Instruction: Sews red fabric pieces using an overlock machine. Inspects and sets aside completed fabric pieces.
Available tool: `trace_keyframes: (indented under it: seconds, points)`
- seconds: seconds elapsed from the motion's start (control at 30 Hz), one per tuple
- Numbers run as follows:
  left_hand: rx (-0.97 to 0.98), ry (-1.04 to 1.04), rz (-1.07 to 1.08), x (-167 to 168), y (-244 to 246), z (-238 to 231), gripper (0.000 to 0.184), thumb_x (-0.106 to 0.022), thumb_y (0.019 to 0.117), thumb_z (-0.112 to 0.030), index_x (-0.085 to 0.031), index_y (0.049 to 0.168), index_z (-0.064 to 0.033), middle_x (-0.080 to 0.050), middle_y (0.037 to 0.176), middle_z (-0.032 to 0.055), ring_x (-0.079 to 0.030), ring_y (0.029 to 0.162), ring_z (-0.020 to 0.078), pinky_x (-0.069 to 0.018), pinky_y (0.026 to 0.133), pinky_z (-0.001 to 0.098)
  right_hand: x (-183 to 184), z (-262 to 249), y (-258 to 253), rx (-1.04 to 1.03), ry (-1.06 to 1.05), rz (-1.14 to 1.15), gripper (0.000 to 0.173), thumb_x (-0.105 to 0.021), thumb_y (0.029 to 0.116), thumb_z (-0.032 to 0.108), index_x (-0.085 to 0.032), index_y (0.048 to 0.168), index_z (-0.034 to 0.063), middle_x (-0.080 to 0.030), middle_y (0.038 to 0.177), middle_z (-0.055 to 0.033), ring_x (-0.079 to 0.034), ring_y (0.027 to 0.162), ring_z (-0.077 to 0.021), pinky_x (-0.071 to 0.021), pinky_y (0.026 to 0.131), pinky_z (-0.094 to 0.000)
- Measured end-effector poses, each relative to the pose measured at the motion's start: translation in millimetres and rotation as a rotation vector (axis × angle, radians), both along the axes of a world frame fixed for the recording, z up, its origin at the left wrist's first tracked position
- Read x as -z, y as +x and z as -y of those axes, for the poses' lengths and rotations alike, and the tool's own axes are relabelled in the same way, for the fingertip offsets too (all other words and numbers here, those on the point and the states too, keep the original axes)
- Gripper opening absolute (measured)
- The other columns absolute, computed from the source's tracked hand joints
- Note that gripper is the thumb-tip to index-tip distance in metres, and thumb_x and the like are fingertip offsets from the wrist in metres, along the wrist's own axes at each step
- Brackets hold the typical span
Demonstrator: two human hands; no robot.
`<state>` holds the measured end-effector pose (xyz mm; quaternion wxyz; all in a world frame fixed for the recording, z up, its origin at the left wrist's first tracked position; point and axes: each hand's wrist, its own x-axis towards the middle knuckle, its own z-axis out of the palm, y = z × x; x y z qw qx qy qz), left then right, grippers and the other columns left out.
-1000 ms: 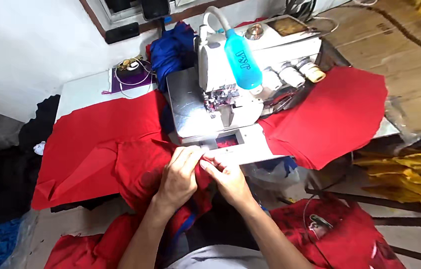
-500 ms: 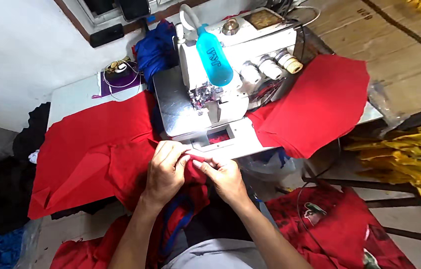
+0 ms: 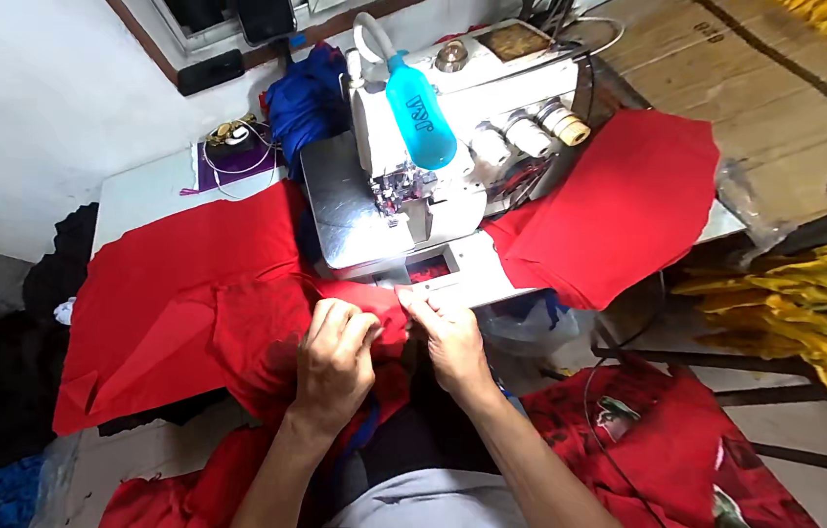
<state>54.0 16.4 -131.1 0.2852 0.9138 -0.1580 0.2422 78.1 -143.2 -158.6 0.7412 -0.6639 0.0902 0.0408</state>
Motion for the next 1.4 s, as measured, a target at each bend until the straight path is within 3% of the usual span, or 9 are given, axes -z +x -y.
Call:
trace_keyframes:
  seconds: [0.1,0.2,0.3,0.53,0.8,0.97,1.07,1.17,1.4]
  points:
    - [0.105,-0.160,-0.086,-25,-1,-2,0.006,-0.068,0.0941,-0.012,-0.072,0.091,-0.0091,-0.071,0.099,0.0001,-0.066,0.107,0.0110,-0.0549,0.096,0.0274,-4,4,7,-0.042,-0.090,0.140,0.018,-0.067,0.1004,0.024,-0.075,0.091,0.0115,-0.066,0.068,0.0010,-0.061,0.059,-0.0083,-0.0521,0.056,-0.0258]
    - [0.166,-0.272,-0.095,-53,7,1,0.004,-0.065,0.0964,-0.011,-0.068,0.096,-0.0080,-0.066,0.095,-0.0026,-0.065,0.087,0.0016,-0.0577,0.076,0.0170,-20,-3,6,-0.100,-0.077,0.207,0.011,-0.069,0.0976,0.022,-0.077,0.096,0.0141,-0.067,0.069,0.0040,-0.059,0.058,-0.0045,-0.0506,0.054,-0.0214]
    - [0.064,-0.286,-0.092,-37,17,2,0.004,-0.070,0.0920,-0.009,-0.073,0.096,-0.0072,-0.068,0.094,-0.0015,-0.066,0.085,0.0020,-0.0571,0.073,0.0167,-22,-7,2,-0.137,-0.002,0.191,0.014,-0.068,0.0955,0.013,-0.079,0.105,0.0111,-0.072,0.075,0.0012,-0.065,0.063,-0.0060,-0.0560,0.059,-0.0232]
    - [-0.089,-0.235,-0.153,-51,13,11,0.006,-0.076,0.0839,-0.007,-0.076,0.089,-0.0061,-0.071,0.092,0.0005,-0.068,0.085,0.0020,-0.0557,0.076,0.0175,-19,-7,-3,-0.202,-0.014,0.172,0.012,-0.068,0.0947,0.012,-0.080,0.098,0.0111,-0.074,0.078,0.0018,-0.068,0.068,-0.0039,-0.0571,0.064,-0.0215]
    - [-0.091,-0.223,-0.036,-30,16,-4,0.008,-0.079,0.0852,-0.017,-0.074,0.089,-0.0122,-0.070,0.092,-0.0054,-0.066,0.085,-0.0005,-0.0560,0.072,0.0153,-17,-11,-4,-0.227,-0.012,0.202,0.013,-0.068,0.0945,0.012,-0.080,0.100,0.0106,-0.075,0.080,0.0009,-0.068,0.069,-0.0049,-0.0581,0.065,-0.0213]
    - [-0.029,-0.156,-0.240,-32,13,-10,0.020,-0.065,0.0976,-0.020,-0.073,0.114,-0.0127,-0.070,0.113,-0.0031,-0.066,0.105,0.0041,-0.0567,0.089,0.0219,-17,-11,-5,-0.229,-0.156,0.358,0.015,-0.067,0.0944,0.014,-0.081,0.101,0.0118,-0.077,0.087,0.0040,-0.071,0.077,-0.0016,-0.0604,0.071,-0.0200]
    - [0.007,-0.202,-0.244,-30,11,-12,0.012,-0.065,0.0968,-0.016,-0.076,0.096,-0.0129,-0.070,0.099,-0.0052,-0.067,0.093,0.0012,-0.0573,0.081,0.0177,-9,-19,-9,-0.183,-0.173,0.497,0.013,-0.068,0.0930,0.010,-0.078,0.099,0.0052,-0.077,0.090,0.0009,-0.073,0.081,-0.0022,-0.0620,0.076,-0.0204]
    - [-0.042,-0.163,-0.153,-32,11,-17,0.008,-0.068,0.0941,-0.014,-0.075,0.092,-0.0115,-0.069,0.096,-0.0038,-0.066,0.088,0.0003,-0.0571,0.076,0.0161,11,-35,-19,-0.126,-0.066,0.561,0.016,-0.070,0.0912,0.004,-0.071,0.105,-0.0023,-0.077,0.094,-0.0039,-0.074,0.086,-0.0061,-0.0631,0.080,-0.0230]
    - [0.009,-0.196,0.009,-100,16,-32,0.010,-0.061,0.1005,-0.013,-0.071,0.101,-0.0096,-0.066,0.103,-0.0034,-0.064,0.095,0.0024,-0.0562,0.080,0.0173,3,-38,-16,-0.169,0.091,0.660,0.016,-0.072,0.0944,0.006,-0.068,0.109,0.0034,-0.075,0.105,-0.0073,-0.074,0.096,-0.0172,-0.0650,0.082,-0.0315]
